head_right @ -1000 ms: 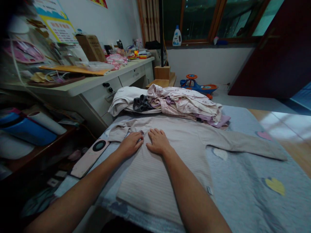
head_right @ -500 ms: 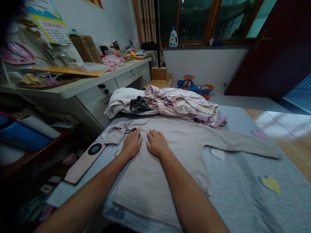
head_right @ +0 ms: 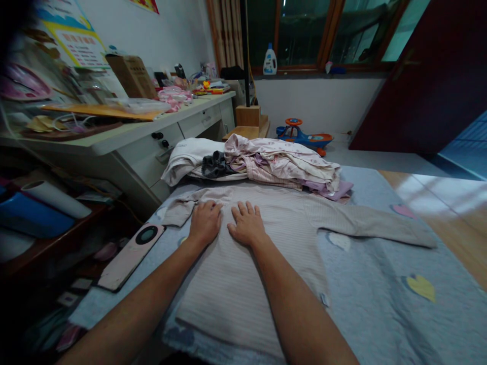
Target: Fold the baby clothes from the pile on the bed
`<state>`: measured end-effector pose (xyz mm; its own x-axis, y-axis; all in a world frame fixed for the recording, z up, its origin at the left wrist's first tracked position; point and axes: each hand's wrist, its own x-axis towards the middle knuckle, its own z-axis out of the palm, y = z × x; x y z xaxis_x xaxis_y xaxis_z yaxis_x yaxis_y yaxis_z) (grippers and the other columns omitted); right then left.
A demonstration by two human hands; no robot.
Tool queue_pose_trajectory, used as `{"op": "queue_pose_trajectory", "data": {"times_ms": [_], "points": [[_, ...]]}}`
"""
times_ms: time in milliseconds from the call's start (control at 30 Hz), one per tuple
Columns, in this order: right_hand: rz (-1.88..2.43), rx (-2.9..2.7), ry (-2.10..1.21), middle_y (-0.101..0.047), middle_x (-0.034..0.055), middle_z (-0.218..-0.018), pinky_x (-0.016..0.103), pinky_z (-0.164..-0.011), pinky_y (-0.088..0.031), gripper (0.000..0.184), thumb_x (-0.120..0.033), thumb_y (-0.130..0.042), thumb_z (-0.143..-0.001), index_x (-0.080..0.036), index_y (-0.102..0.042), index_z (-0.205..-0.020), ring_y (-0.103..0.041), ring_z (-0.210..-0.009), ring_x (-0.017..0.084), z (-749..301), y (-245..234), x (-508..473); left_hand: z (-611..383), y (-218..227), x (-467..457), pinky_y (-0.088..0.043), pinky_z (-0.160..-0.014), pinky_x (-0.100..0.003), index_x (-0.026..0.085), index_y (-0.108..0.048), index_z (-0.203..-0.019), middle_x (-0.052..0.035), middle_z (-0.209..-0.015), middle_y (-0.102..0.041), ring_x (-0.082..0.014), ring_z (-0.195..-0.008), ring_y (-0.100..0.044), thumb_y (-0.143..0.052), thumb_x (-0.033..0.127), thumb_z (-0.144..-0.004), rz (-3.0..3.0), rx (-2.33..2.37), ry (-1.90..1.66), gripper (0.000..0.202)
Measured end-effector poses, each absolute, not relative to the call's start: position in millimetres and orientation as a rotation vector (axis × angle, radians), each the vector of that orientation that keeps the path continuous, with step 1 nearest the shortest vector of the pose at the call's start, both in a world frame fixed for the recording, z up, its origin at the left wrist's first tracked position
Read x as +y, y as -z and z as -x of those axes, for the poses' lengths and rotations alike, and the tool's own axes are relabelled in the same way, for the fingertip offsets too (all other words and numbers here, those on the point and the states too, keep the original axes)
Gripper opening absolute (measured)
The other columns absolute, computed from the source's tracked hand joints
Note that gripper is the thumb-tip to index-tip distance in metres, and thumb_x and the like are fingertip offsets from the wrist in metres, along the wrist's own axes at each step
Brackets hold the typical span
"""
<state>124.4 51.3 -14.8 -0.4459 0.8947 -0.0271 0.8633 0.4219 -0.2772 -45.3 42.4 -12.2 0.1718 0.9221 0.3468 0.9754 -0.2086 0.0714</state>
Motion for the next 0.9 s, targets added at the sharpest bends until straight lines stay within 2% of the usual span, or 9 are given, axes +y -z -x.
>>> {"op": "queue_pose_trajectory", "data": {"times_ms": [100, 200, 300, 400, 533, 667, 733, 767, 900], "points": [[1.546, -2.528, -0.406, -0.029, 0.0089, -0.163, 0.05, -0.12, -0.015, 0.062, -0.033, -0.041, -0.093, -0.019, -0.036, -0.154, -0.022, -0.15, 0.028, -129, 15, 56, 42, 17, 49, -0.043, -0.106, -0.041, 0.017, -0.063, -0.126, -0.0123, -0.129, -0.063, -0.0251, -0.121, -0.055, -0.041, 0.016, -0.097, 2.604, -1.664, 0.475, 0.037], [1.556, -2.475, -0.363, -0.037, 0.0119, -0.16, 0.044, -0.12, -0.019, 0.06, -0.024, -0.039, -0.091, -0.014, -0.04, -0.151, -0.028, -0.147, 0.023, -138, 16, 61, 44, 26, 51, -0.035, -0.115, -0.041, 0.016, -0.053, -0.14, -0.0123, -0.147, -0.053, -0.0241, -0.137, -0.046, -0.041, 0.029, -0.101, 2.801, -1.601, 0.347, 0.043], [1.701, -2.381, -0.294, -0.037, 0.0137, -0.159, 0.051, -0.119, -0.017, 0.056, -0.03, -0.037, -0.095, -0.014, -0.042, -0.149, -0.028, -0.147, 0.027, -147, 18, 64, 46, 31, 48, -0.026, -0.119, -0.052, 0.02, -0.042, -0.15, -0.0124, -0.16, -0.036, -0.0297, -0.149, -0.028, -0.043, 0.046, -0.101, 2.771, -1.696, 0.222, 0.055], [1.875, -2.289, -0.272, -0.029, 0.0131, -0.163, 0.059, -0.118, -0.014, 0.062, -0.047, -0.039, -0.098, -0.017, -0.04, -0.151, -0.021, -0.15, 0.034, -154, 21, 67, 47, 30, 45, -0.024, -0.116, -0.059, 0.025, -0.041, -0.15, -0.0119, -0.162, -0.031, -0.0319, -0.15, -0.026, -0.042, 0.052, -0.1, 2.699, -1.782, 0.168, 0.057], [1.976, -2.25, -0.292, -0.02, 0.0116, -0.166, 0.061, -0.118, -0.01, 0.069, -0.059, -0.037, -0.097, -0.021, -0.035, -0.155, -0.012, -0.152, 0.038, -155, 25, 68, 46, 25, 46, -0.033, -0.109, -0.056, 0.026, -0.049, -0.142, -0.012, -0.155, -0.044, -0.0306, -0.142, -0.039, -0.041, 0.036, -0.101, 2.555, -1.795, 0.268, 0.043], [1.994, -2.306, -0.358, -0.015, 0.0131, -0.167, 0.062, -0.117, -0.009, 0.073, -0.06, -0.036, -0.097, -0.02, -0.03, -0.157, -0.009, -0.152, 0.039, -156, 21, 71, 34, 16, 52, -0.039, -0.099, -0.052, 0.017, -0.064, -0.117, -0.0178, -0.122, -0.065, -0.0323, -0.118, -0.057, -0.038, 0.015, -0.097, 2.389, -1.794, 0.333, 0.033], [1.956, -2.369, -0.381, -0.018, 0.0137, -0.166, 0.062, -0.116, -0.014, 0.071, -0.059, -0.04, -0.096, -0.021, -0.032, -0.156, -0.014, -0.151, 0.039, -163, 14, 75, 21, 12, 57, -0.04, -0.098, -0.049, 0.016, -0.066, -0.108, -0.0171, -0.11, -0.068, -0.0312, -0.113, -0.058, -0.036, 0.012, -0.096, 2.406, -1.759, 0.317, 0.032], [1.913, -2.411, -0.389, -0.023, 0.0137, -0.165, 0.059, -0.115, -0.019, 0.067, -0.056, -0.042, -0.096, -0.022, -0.037, -0.153, -0.02, -0.15, 0.037, -169, 10, 78, 14, 12, 60, -0.04, -0.099, -0.048, 0.016, -0.066, -0.109, -0.0161, -0.112, -0.068, -0.0301, -0.116, -0.057, -0.036, 0.012, -0.096, 2.449, -1.719, 0.318, 0.033], [1.769, -2.477, -0.335, -0.049, 0.0152, -0.149, 0.041, -0.109, -0.035, 0.042, -0.037, -0.043, -0.098, -0.018, -0.056, -0.134, -0.047, -0.134, 0.027, -199, 2, 87, -12, 20, 71, -0.034, -0.112, -0.044, 0.018, -0.054, -0.135, -0.0115, -0.147, -0.052, -0.025, -0.138, -0.043, -0.036, 0.023, -0.101, 2.729, -1.551, 0.329, 0.038]]}}
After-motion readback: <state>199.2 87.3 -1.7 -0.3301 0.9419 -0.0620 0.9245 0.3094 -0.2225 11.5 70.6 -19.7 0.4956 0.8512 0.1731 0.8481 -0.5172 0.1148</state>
